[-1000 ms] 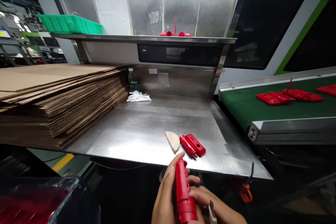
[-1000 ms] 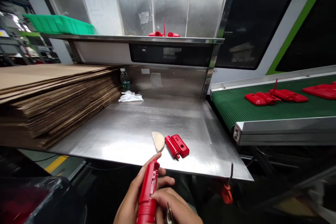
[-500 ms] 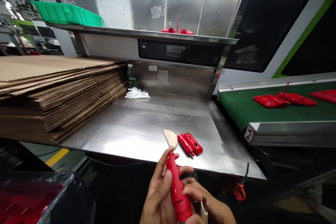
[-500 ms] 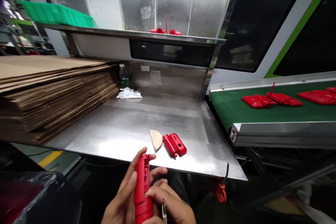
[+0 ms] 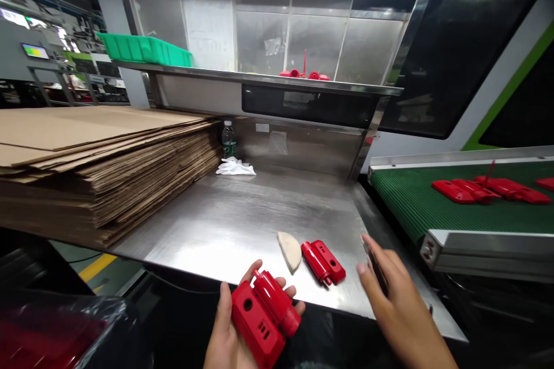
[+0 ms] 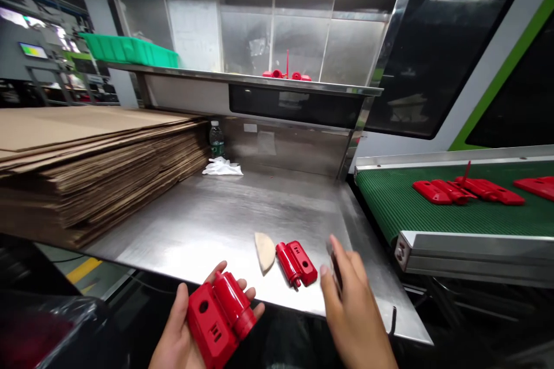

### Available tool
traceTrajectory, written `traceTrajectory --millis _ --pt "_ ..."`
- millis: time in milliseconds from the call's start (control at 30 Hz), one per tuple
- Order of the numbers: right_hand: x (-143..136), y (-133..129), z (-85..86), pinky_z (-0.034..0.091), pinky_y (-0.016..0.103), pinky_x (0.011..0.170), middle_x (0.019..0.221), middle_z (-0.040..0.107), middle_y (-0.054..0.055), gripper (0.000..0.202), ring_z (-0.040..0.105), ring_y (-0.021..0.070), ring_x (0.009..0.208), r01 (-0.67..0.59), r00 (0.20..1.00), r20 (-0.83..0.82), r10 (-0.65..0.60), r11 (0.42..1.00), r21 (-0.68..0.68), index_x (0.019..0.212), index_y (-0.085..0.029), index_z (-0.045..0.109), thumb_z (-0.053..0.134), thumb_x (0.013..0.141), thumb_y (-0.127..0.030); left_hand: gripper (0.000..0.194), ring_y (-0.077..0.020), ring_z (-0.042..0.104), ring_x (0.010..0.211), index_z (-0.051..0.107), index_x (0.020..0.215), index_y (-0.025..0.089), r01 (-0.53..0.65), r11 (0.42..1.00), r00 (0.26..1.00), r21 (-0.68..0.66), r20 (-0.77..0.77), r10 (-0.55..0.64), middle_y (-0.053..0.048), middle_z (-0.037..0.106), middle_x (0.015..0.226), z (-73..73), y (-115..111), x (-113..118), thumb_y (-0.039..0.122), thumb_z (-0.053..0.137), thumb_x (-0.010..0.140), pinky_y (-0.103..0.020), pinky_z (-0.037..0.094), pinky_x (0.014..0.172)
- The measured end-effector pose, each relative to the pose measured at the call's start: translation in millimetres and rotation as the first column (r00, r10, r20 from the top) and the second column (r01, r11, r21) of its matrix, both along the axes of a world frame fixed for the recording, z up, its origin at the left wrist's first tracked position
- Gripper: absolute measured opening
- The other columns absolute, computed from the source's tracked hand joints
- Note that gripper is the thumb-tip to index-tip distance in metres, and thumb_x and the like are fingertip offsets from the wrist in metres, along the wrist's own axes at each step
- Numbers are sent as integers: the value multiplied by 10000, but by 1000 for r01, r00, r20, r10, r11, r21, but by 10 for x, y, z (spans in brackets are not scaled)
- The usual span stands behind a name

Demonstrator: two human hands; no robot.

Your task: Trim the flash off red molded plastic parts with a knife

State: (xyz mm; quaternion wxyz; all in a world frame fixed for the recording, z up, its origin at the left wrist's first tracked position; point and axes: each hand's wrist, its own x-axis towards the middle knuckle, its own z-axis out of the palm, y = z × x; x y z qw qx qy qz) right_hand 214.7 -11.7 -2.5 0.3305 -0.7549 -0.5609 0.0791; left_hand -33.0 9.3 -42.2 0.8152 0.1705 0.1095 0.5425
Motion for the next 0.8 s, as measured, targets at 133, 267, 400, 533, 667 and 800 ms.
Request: traceTrajectory --millis 133,267,400,533,667,800 --pt "343 554 -60 499 455 965 1274 546 209 510 626 257 1071 44 971 240 -6 987 -154 1456 -46 354 351 965 -185 515 -336 728 939 722 1170 265 41 995 996 -91 -77 -48 -179 770 1006 91 -30 4 574 357 978 -577 513 904" --pt "242 737 -134 462 448 1013 1226 620 156 424 563 249 1180 26 916 397 57 979 -202 1388 -70 451 421 978 -174 587 -304 721 798 679 1178 219 92 991 986 -93 -130 -104 -154 763 875 42 -24 -16 652 358 946 -465 535 756" --pt "-233 723 -58 375 613 1007 1383 515 165 474 409 410 1261 19 857 513 51 991 -130 1382 -139 503 412 993 -393 723 -291 701 820 561 1352 160 101 994 981 -34 -165 -106 -153 732 914 53 -63 -81 695 307 936 -445 524 762" --pt "-787 825 -11 356 597 1016 1236 612 125 299 437 378 1234 -149 787 579 213 977 -155 973 -149 723 552 934 -391 813 -288 703 802 619 1301 117 124 991 976 57 -188 -111 -160 728 919 110 -134 -157 747 288 908 -429 535 748" --pt "-1080 977 18 351 586 1056 1208 626 112 187 445 338 1285 -195 771 604 204 977 -82 973 -138 680 613 902 -298 851 -301 708 779 685 1204 97 81 990 966 117 -254 -49 -165 745 895 117 -166 -228 809 409 827 -406 542 717" --pt "-1178 761 -15 534 405 721 867 702 54 108 679 274 861 -236 825 533 188 971 24 980 -173 599 513 949 -231 817 -328 707 814 690 1183 90 -45 989 933 144 -347 93 -172 751 906 98 -153 -314 786 443 834 -448 548 762"
